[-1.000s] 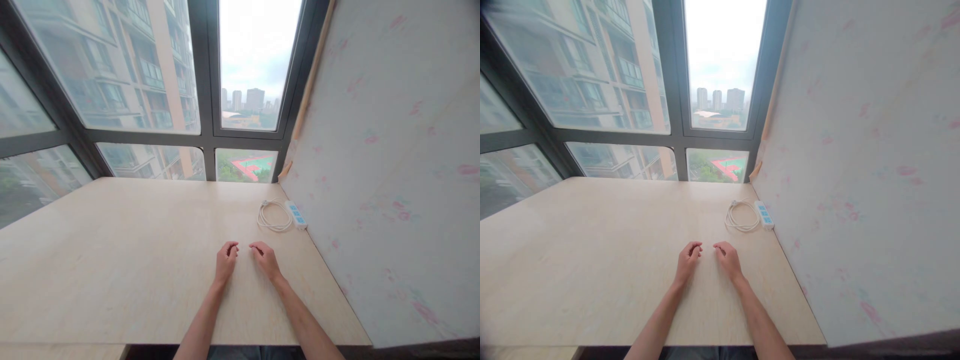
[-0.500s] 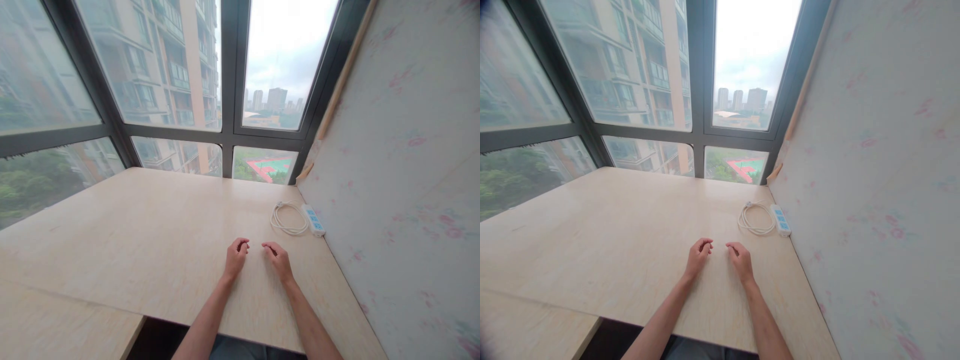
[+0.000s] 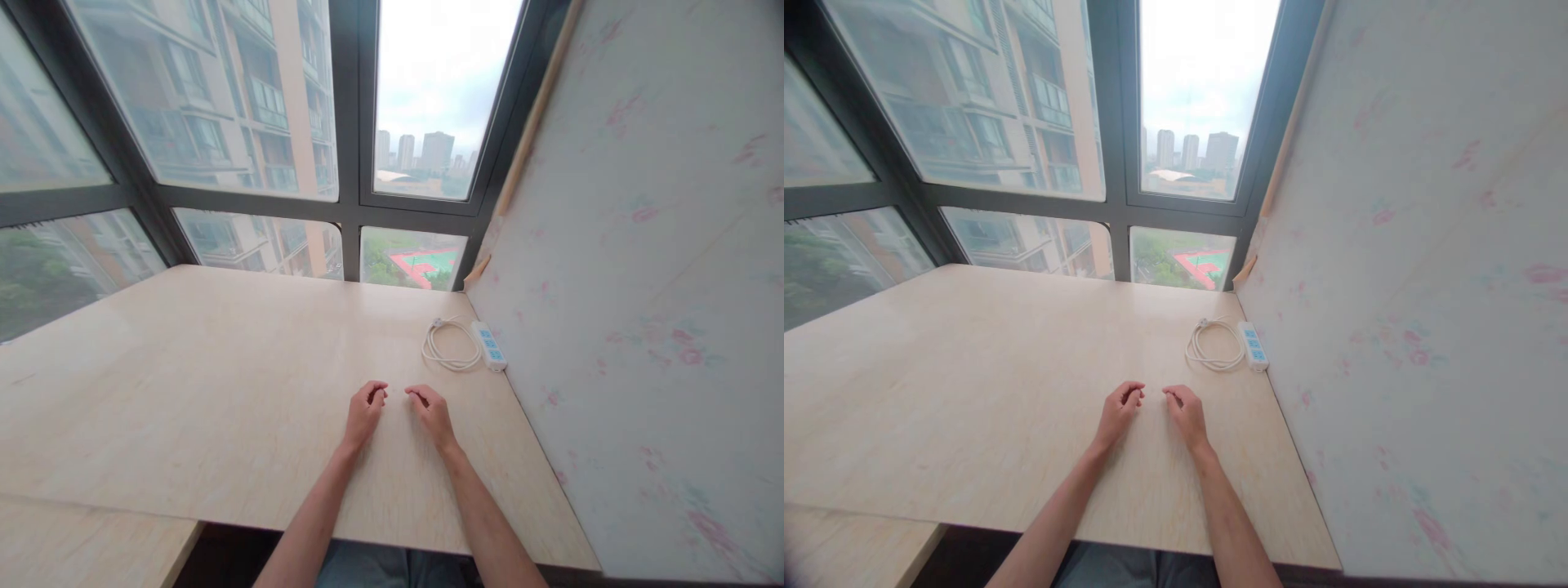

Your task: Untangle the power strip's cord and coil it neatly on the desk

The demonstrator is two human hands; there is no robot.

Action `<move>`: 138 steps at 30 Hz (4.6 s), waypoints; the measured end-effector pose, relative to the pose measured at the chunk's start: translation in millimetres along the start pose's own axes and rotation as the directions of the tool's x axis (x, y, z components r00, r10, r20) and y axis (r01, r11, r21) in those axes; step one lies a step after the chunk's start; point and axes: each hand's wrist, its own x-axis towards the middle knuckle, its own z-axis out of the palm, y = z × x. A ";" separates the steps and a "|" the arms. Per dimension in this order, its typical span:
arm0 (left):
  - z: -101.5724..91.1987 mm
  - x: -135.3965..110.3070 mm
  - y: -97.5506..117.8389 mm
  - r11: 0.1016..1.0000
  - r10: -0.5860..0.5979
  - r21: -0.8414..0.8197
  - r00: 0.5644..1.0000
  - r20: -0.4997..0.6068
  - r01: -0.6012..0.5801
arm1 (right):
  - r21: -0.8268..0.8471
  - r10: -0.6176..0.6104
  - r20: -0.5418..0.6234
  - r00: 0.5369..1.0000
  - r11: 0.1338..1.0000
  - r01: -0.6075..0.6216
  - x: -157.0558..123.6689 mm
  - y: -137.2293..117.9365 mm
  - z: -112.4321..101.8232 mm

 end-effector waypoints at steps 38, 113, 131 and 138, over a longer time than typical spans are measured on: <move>1.7 0.7 -8.1 0.994 0.047 0.097 0.998 0.030 -0.049 | 0.033 0.040 -0.003 0.999 0.999 -0.040 -0.9 -1.2 -1.6; 3.3 -13.9 5.1 0.726 0.326 0.536 0.902 0.285 -0.431 | -0.364 -0.336 0.239 0.911 0.839 0.405 -11.9 -4.1 3.8; 2.6 -14.4 3.6 0.765 0.344 0.488 0.907 0.241 -0.420 | -0.330 -0.312 0.231 0.921 0.866 0.376 -12.5 -6.9 1.4; 2.2 -14.9 5.6 0.777 0.340 0.466 0.905 0.255 -0.423 | -0.327 -0.294 0.232 0.927 0.874 0.359 -12.7 -7.3 1.2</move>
